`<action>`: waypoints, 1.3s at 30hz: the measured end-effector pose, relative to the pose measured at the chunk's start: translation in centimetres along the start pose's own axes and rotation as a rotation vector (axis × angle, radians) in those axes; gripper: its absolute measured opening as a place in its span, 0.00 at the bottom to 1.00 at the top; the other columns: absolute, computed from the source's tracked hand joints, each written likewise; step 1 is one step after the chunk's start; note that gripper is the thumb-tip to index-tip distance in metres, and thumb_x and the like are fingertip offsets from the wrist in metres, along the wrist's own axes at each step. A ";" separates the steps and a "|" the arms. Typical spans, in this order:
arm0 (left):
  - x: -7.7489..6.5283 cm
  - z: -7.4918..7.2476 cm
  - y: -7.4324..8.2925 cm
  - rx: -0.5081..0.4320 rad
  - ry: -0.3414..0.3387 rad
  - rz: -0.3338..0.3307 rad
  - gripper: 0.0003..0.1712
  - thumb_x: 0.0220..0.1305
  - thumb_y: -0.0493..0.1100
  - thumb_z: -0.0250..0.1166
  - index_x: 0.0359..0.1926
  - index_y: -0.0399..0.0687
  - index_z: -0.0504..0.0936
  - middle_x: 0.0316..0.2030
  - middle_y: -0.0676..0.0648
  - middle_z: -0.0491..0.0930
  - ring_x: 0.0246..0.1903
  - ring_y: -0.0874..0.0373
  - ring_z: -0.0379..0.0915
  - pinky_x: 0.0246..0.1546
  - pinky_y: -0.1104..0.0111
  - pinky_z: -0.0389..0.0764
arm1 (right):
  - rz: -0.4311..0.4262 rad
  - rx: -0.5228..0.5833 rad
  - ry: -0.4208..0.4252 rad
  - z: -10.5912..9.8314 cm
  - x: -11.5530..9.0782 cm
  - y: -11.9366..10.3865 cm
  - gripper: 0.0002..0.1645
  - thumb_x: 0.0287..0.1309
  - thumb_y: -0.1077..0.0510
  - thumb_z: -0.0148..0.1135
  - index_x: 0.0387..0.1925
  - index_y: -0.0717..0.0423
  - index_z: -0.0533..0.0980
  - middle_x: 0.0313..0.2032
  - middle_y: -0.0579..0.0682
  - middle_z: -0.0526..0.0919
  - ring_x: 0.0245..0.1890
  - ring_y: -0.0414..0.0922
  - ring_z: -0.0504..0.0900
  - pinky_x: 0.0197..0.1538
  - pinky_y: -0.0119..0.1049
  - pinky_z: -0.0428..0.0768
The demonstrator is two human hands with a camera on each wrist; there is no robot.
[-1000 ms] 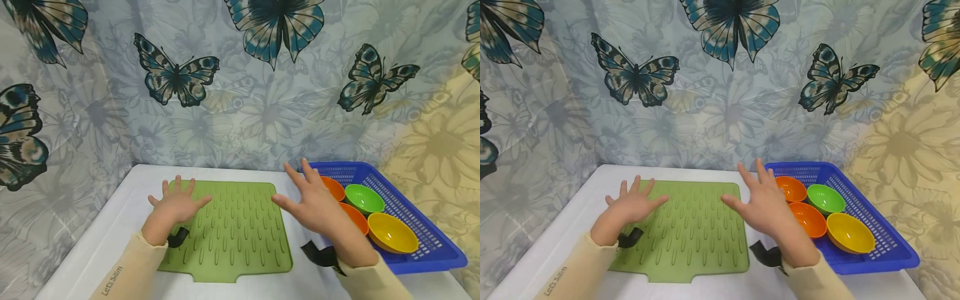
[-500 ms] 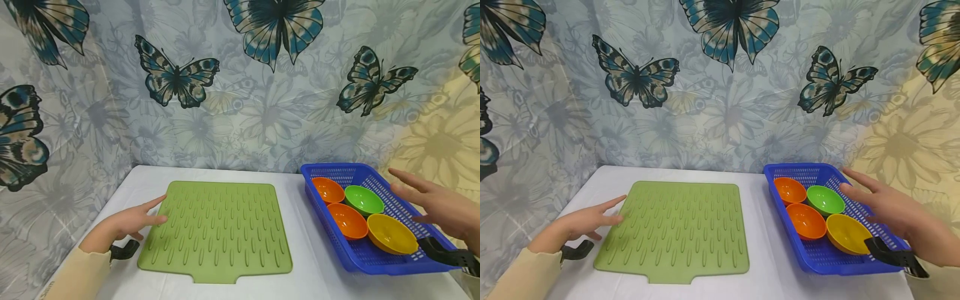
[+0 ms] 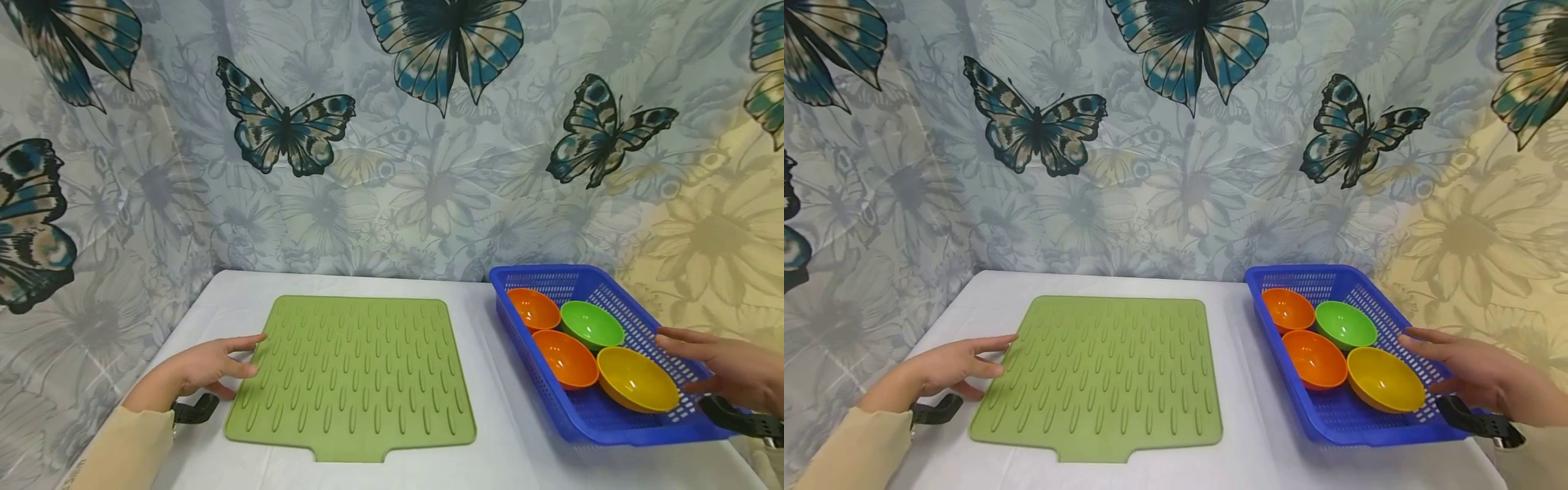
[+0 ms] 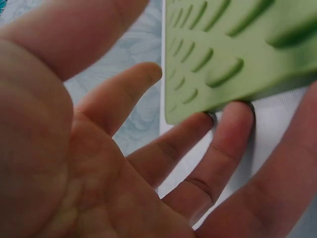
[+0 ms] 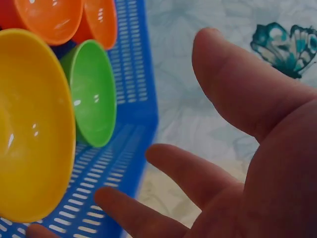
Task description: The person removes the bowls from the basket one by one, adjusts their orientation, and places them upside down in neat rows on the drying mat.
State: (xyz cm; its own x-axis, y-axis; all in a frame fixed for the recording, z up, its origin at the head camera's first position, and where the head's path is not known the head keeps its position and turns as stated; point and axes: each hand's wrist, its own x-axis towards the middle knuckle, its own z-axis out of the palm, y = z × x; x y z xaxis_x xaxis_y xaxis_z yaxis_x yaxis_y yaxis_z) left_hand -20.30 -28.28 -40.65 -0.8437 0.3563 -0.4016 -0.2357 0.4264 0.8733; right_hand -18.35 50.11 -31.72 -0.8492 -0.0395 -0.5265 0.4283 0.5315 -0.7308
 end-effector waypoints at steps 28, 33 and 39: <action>1.0 0.5 -1.0 0.084 0.066 -0.016 0.41 0.61 0.31 0.68 0.73 0.34 0.61 0.42 0.40 0.74 0.34 0.51 0.75 0.33 0.58 0.80 | 0.057 -0.079 -0.005 1.7 0.2 1.3 0.52 0.71 0.52 0.57 0.70 0.77 0.35 0.60 0.85 0.38 0.50 0.69 0.70 0.49 0.57 0.81; 1.0 0.5 -1.1 0.094 0.076 -0.010 0.41 0.61 0.30 0.68 0.73 0.34 0.61 0.42 0.39 0.74 0.34 0.51 0.74 0.33 0.58 0.81 | 0.065 -0.112 0.027 2.2 -0.4 0.9 0.50 0.70 0.55 0.60 0.69 0.81 0.39 0.58 0.86 0.42 0.47 0.63 0.76 0.49 0.55 0.81; 0.6 0.4 -0.9 0.101 0.083 -0.003 0.41 0.61 0.30 0.68 0.73 0.34 0.61 0.44 0.39 0.74 0.34 0.50 0.74 0.33 0.57 0.80 | 0.037 -0.203 0.068 2.8 -0.5 0.2 0.40 0.70 0.60 0.57 0.64 0.88 0.48 0.48 0.79 0.69 0.42 0.55 0.80 0.47 0.49 0.83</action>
State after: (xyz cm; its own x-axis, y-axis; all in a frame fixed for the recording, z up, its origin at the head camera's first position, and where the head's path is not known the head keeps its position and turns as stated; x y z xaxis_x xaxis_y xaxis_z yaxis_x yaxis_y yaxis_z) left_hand -20.37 -28.08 -41.75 -0.8813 0.2864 -0.3760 -0.1919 0.5102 0.8384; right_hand -16.96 47.85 -32.77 -0.8559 0.0366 -0.5159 0.3944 0.6914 -0.6053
